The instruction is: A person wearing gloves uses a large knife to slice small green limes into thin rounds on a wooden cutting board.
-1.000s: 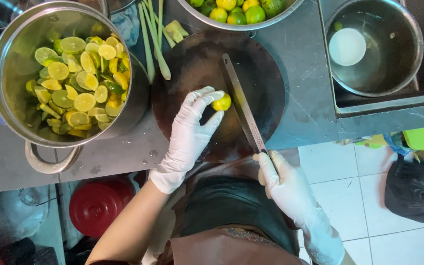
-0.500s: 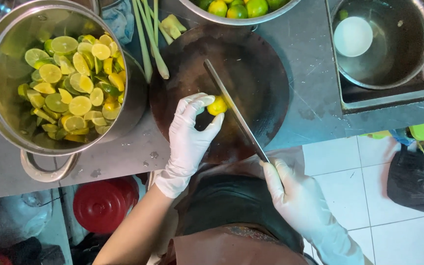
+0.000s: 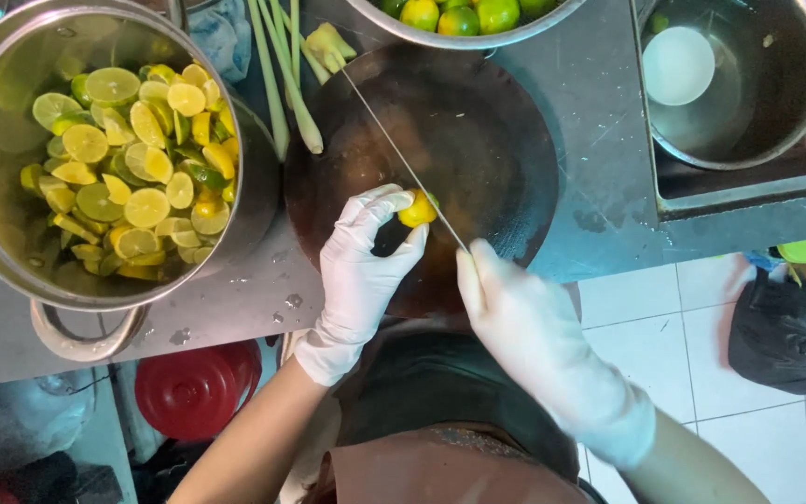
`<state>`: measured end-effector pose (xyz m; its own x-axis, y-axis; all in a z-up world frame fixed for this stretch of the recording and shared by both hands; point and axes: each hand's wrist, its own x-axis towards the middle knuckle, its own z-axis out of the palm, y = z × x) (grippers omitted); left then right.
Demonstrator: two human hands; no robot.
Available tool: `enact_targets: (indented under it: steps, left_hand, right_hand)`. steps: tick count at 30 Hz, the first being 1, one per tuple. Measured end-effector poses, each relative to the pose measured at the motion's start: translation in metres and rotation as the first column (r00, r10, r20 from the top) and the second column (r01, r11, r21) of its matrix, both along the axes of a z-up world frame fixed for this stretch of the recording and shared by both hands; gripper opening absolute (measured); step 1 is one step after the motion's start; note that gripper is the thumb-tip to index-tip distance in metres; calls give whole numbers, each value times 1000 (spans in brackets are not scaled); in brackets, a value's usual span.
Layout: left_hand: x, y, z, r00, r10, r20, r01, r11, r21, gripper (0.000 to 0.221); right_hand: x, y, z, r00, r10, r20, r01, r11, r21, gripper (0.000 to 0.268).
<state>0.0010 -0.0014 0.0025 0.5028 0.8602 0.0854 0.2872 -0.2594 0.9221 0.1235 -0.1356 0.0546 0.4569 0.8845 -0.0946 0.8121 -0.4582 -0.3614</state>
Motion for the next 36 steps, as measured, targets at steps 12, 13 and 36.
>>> enact_targets:
  steps: [12,13,36]
  left_hand:
    - [1,0,6,999,-3,48,2,1000,29,34]
    - [1,-1,6,999,-7,47,6,1000,30,34]
    - [-5,-12,-12,999,0,54,-5,997,80,39]
  right_hand:
    - [4,-25,-28,999,18,47,-15,998,-65,30]
    - [5,-8,-26,997,-5,-71,-2,995,-99,36]
    - [12,12,3,959,-164,-233,71,929,-363,60]
